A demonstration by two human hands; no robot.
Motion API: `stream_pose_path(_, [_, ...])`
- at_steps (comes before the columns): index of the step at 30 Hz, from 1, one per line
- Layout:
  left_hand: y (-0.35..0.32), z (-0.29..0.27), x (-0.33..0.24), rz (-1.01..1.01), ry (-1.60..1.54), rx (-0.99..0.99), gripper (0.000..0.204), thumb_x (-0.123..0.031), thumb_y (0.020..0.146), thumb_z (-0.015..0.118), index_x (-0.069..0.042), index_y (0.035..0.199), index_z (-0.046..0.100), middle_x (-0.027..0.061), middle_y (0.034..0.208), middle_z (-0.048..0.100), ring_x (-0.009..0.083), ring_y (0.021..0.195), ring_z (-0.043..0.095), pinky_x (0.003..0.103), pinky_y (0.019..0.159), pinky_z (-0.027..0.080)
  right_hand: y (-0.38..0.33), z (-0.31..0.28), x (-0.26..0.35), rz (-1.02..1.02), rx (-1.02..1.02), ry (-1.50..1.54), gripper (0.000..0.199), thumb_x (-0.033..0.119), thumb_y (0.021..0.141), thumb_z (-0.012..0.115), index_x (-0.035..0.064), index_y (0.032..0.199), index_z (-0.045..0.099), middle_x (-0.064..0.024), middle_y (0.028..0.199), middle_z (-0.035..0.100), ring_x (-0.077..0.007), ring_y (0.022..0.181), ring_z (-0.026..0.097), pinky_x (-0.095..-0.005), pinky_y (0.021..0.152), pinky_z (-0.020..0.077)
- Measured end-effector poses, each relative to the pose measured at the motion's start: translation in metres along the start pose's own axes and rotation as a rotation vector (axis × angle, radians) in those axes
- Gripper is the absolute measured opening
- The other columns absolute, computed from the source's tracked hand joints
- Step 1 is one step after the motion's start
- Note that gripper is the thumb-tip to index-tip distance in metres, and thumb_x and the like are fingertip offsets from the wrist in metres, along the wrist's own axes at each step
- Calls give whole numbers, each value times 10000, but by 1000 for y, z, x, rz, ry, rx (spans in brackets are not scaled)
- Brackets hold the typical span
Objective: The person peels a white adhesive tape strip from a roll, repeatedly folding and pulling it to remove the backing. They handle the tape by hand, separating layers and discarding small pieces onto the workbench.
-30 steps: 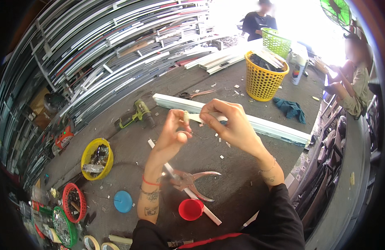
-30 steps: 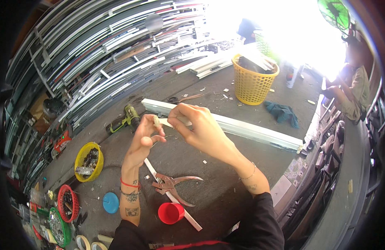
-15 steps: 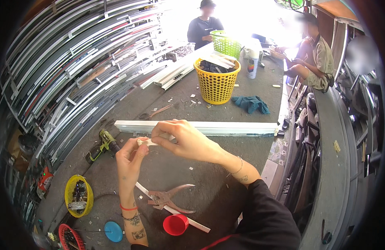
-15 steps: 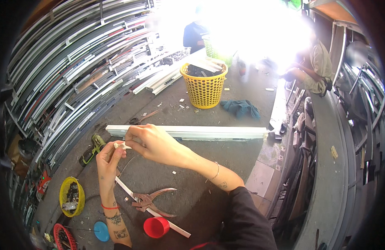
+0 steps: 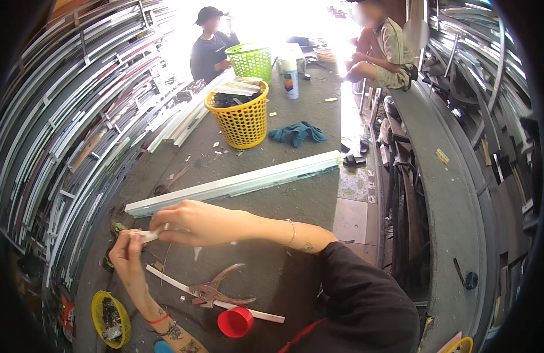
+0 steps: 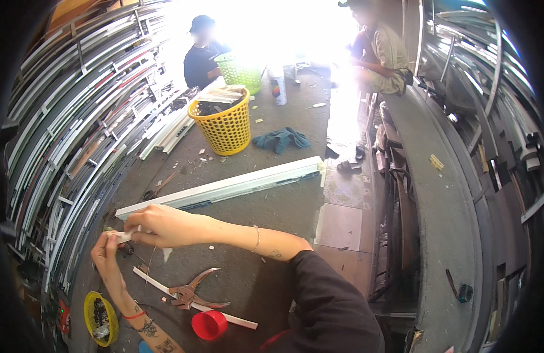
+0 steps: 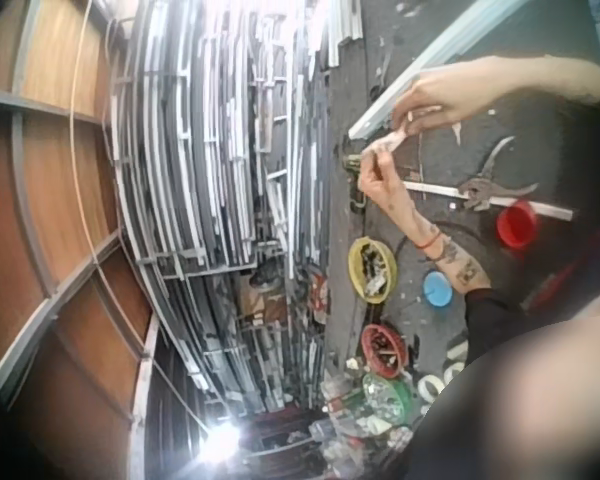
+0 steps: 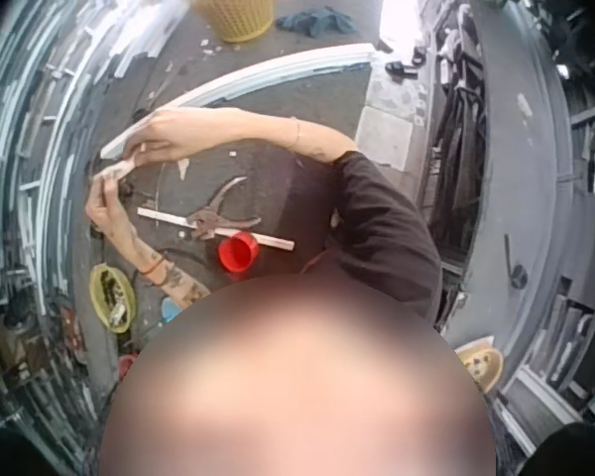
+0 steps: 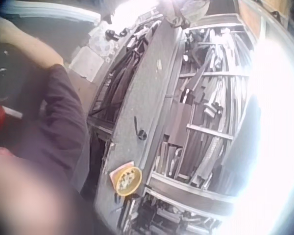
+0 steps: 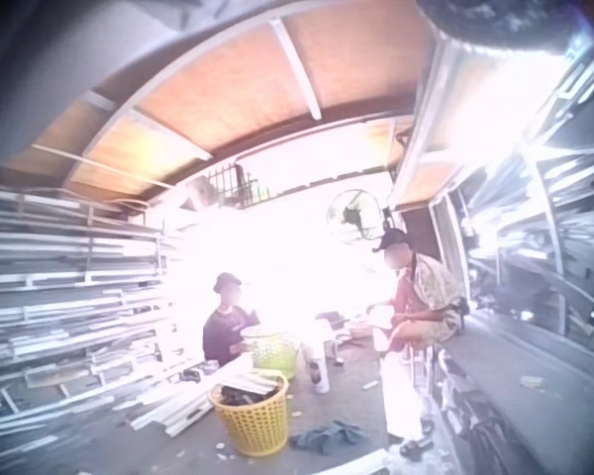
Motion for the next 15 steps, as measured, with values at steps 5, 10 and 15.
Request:
stream_pose_path(5, [-6, 0, -8, 113, 92, -39, 186, -134, 919, 525, 2, 851, 632, 23, 803, 591, 65, 711, 490, 233, 661, 406, -26, 2, 7, 303, -69, 280, 485, 164, 898, 589, -61, 1301, 438, -245, 975, 655, -305, 844, 674, -403, 725, 516])
stream_pose_path(10, [-27, -54, -30, 162, -67, -560, 262, -155, 953, 500, 68, 1022, 619, 82, 921, 627, 110, 767, 563, 248, 705, 460, -67, -57, 70, 307, -293, -373, 595, 33, 877, 570, 19, 1429, 348, -201, 1096, 642, -268, 915, 663, -360, 813, 522])
stream_pose_path(15, [-47, -92, -42, 211, -98, -675, 340, -191, 975, 476, 98, 1124, 577, 105, 972, 623, 133, 795, 571, 261, 732, 458, -100, -99, 204, -148, -318, -689, 267, 159, 901, 572, 115, 1162, 606, -122, 1043, 631, -216, 710, 627, -324, 620, 498])
Point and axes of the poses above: each hand's wrist, its own y-axis towards the middle knuckle, its own z-axis out of the palm, x = y × z, the point moved 3 cm from there along y, towards the middle knuckle
